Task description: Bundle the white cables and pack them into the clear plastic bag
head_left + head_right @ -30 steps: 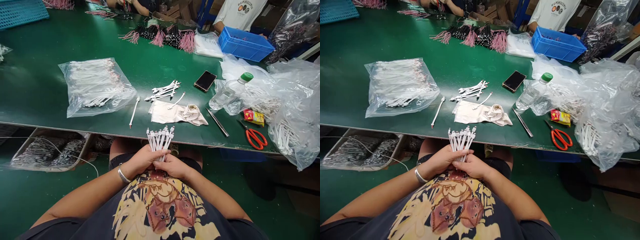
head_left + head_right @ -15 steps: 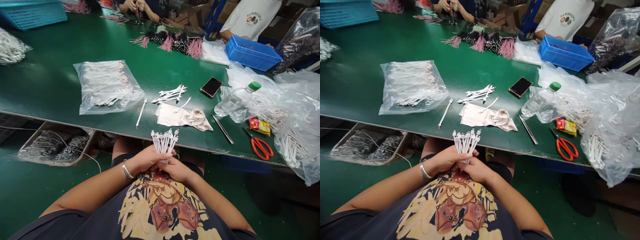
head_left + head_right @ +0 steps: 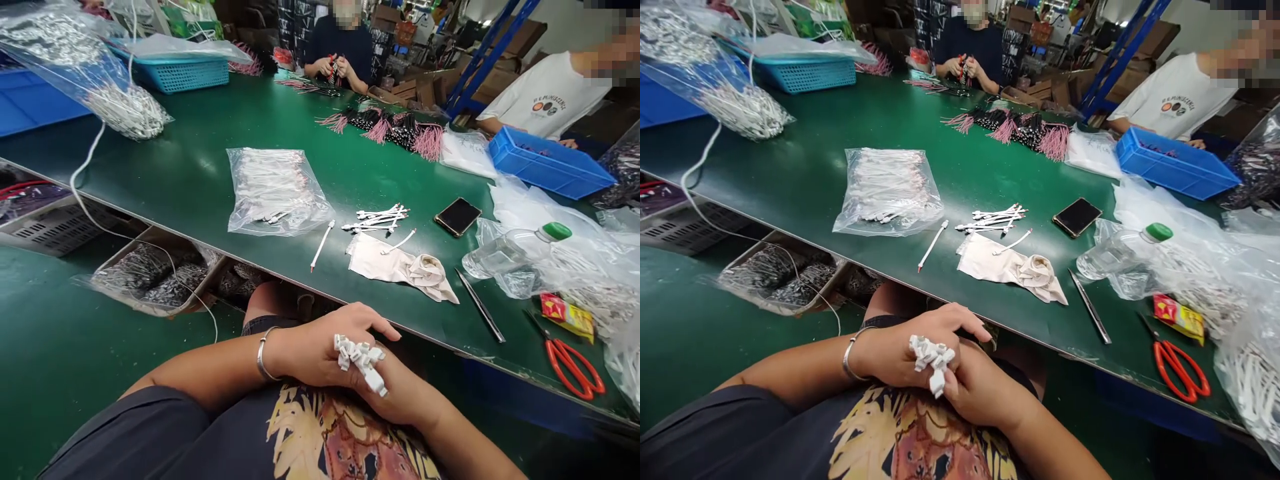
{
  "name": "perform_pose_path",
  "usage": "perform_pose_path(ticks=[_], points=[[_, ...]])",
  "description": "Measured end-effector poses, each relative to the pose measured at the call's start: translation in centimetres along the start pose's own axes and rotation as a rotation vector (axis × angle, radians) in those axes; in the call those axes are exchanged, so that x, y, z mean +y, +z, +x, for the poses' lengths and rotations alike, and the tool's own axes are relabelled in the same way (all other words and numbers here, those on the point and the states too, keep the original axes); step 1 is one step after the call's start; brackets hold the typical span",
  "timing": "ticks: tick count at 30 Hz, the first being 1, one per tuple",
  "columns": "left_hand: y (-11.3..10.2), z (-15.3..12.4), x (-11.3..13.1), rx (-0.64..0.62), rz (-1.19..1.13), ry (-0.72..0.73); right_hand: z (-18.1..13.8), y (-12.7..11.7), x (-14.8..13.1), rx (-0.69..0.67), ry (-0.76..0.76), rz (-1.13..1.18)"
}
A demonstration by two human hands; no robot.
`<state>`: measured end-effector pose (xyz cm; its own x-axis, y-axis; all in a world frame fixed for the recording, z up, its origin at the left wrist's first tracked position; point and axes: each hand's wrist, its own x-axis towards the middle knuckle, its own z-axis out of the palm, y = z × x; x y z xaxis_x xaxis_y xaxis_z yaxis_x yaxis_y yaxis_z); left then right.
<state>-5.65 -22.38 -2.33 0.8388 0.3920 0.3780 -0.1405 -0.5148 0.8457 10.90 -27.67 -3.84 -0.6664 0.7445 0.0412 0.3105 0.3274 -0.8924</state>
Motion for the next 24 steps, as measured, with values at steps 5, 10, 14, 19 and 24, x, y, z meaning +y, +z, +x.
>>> perform_pose_path(ticks=[5, 10, 14, 19, 24], points=[[-2.3, -3.2, 2.7, 0.121, 0.201, -0.027, 4.8, -1.2, -2.1, -0.115, -0.336, -0.282], [-5.4, -8.8, 3.1, 0.565, 0.631, -0.390, 11.4, -2.2, -1.0, 0.038, -0.487, -0.511], [-8.9, -11.1, -0.8, 1.034, 1.132, -0.532, 17.2, -2.0, 0.5, 0.051, -0.585, -0.535], [-12.2, -10.7, -4.5, 1.147, 1.268, -0.629, 23.1, -0.6, 1.6, 0.002, -0.489, -0.730], [-13.3, -10.2, -4.1, 1.216, 1.219, -0.528, 25.9, -1.1, 2.1, 0.086, 0.028, -1.001]])
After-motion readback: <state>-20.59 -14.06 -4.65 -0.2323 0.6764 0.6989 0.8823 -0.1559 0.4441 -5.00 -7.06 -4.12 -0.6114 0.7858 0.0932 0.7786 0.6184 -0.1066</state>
